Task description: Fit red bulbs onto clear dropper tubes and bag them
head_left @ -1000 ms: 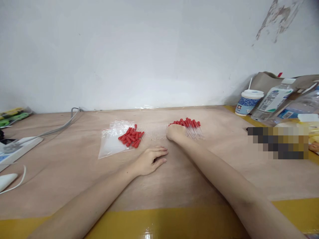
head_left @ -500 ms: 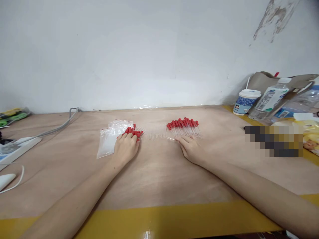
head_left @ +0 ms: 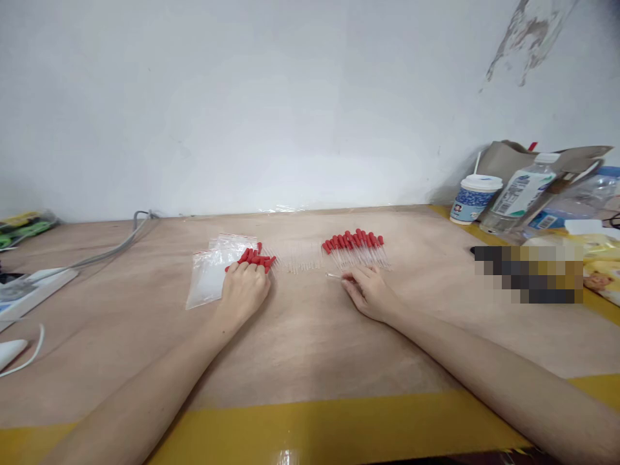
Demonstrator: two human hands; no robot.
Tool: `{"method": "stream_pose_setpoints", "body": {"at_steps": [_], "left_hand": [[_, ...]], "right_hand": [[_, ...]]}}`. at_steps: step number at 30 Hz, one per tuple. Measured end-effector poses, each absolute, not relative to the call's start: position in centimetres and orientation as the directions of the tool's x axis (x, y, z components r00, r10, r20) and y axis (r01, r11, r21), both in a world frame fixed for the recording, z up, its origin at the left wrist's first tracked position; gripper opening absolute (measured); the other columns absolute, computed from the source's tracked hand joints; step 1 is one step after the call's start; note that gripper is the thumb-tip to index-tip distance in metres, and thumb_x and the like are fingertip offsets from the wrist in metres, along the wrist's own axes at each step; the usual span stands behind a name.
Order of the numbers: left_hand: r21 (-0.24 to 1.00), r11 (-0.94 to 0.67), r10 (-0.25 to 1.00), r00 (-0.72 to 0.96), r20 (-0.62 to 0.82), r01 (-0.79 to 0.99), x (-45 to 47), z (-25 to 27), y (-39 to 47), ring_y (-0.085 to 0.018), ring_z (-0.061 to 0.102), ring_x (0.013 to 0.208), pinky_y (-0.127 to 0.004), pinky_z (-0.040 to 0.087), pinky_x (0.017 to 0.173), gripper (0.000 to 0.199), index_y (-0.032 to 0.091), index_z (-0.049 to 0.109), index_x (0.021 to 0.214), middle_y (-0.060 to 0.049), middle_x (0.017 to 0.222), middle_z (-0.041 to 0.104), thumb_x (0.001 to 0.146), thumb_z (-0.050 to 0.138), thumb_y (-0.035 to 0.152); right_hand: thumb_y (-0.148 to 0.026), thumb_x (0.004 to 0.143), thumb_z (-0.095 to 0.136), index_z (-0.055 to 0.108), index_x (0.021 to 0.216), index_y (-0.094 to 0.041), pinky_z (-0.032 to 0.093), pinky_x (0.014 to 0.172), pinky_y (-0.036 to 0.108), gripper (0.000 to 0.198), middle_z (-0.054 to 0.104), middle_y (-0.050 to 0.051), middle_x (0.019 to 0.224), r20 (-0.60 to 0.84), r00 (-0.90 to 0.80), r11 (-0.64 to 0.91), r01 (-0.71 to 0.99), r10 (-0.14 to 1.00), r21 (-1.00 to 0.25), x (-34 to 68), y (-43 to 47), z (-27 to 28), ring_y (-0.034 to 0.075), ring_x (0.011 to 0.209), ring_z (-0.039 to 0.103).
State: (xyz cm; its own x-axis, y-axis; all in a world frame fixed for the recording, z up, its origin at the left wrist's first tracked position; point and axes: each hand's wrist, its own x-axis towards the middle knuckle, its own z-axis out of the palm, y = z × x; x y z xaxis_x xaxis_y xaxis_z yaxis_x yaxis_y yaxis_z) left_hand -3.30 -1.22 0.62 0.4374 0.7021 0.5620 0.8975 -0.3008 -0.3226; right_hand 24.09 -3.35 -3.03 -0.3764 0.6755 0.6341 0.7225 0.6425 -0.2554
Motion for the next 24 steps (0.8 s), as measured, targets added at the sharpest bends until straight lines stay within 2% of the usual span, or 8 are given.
{"method": "stream_pose_setpoints", "body": {"at_steps": [4,6,8,12,15,19,24], "left_hand": [[-0.302,-0.507,0.572,0.577,0.582,0.807,-2.1,0.6,-2.3,-0.021,0.057,0.063,-0.034,0.038,0.063,0.030,0.013,0.061,0.064,-0.009,0.061,0.061,0.084,0.042,0.025],[-0.217,-0.646,0.552,0.644,0.529,0.732,-1.4,0.3,-2.9,-0.018,0.056,0.066,-0.031,0.039,0.065,0.026,0.014,0.061,0.070,-0.006,0.066,0.061,0.084,0.044,0.026],[-0.088,-0.711,0.585,0.657,0.475,0.697,-0.8,-0.1,-3.4,-0.016,0.054,0.067,-0.028,0.040,0.063,0.022,0.015,0.061,0.074,-0.005,0.071,0.060,0.084,0.045,0.026],[0.169,-0.693,0.696,0.590,0.409,0.701,-0.6,-1.0,-3.2,-0.014,0.053,0.066,-0.024,0.040,0.057,0.022,0.015,0.062,0.085,-0.004,0.078,0.057,0.083,0.051,0.035],[0.258,-0.701,0.701,0.575,0.422,0.665,-0.6,-1.4,-2.6,-0.015,0.053,0.072,-0.026,0.043,0.065,0.022,0.018,0.065,0.090,-0.004,0.081,0.055,0.083,0.053,0.035],[0.360,-0.708,0.695,0.512,0.505,0.607,0.0,-1.7,-2.5,-0.016,0.052,0.079,-0.028,0.042,0.071,0.020,0.017,0.065,0.083,-0.005,0.084,0.055,0.085,0.049,0.029],[0.589,-0.612,0.790,0.440,0.427,0.527,0.7,-1.8,-3.0,-0.013,0.052,0.066,-0.025,0.042,0.062,0.020,0.016,0.057,0.086,-0.001,0.074,0.058,0.088,0.043,0.030]], "right_hand": [[-0.022,0.087,0.046,0.054,0.084,-0.018,0.032,0.079,0.032,0.010,0.063,0.002,0.079,0.663,-0.367,0.658,0.708,0.653,-0.257,24.1,-3.1,-3.2,0.014,0.073,0.055],[-0.022,0.087,0.046,0.054,0.082,-0.018,0.033,0.078,0.032,0.010,0.063,0.002,0.078,0.665,-0.380,0.670,0.700,0.642,-0.246,24.1,-3.1,-3.2,0.014,0.071,0.055],[-0.022,0.087,0.047,0.055,0.081,-0.018,0.034,0.077,0.031,0.011,0.063,0.002,0.077,0.668,-0.386,0.674,0.699,0.636,-0.238,24.1,-3.0,-3.2,0.014,0.071,0.055],[-0.021,0.088,0.045,0.058,0.090,-0.017,0.037,0.076,0.031,0.014,0.064,0.004,0.083,0.671,-0.411,0.688,0.696,0.617,-0.206,24.1,-2.9,-3.2,0.016,0.076,0.057],[-0.021,0.089,0.043,0.059,0.098,-0.017,0.038,0.075,0.032,0.019,0.064,0.007,0.089,0.680,-0.438,0.710,0.683,0.587,-0.173,23.8,-3.1,-3.3,0.017,0.082,0.057],[-0.021,0.088,0.043,0.061,0.096,-0.018,0.037,0.076,0.032,0.020,0.065,0.006,0.085,0.672,-0.459,0.740,0.642,0.581,-0.201,22.9,-3.6,-3.3,0.015,0.076,0.057],[-0.020,0.087,0.044,0.061,0.096,-0.017,0.035,0.076,0.033,0.019,0.065,0.005,0.082,0.686,-0.452,0.759,0.608,0.571,-0.231,22.2,-4.3,-3.1,0.014,0.072,0.056]]}}
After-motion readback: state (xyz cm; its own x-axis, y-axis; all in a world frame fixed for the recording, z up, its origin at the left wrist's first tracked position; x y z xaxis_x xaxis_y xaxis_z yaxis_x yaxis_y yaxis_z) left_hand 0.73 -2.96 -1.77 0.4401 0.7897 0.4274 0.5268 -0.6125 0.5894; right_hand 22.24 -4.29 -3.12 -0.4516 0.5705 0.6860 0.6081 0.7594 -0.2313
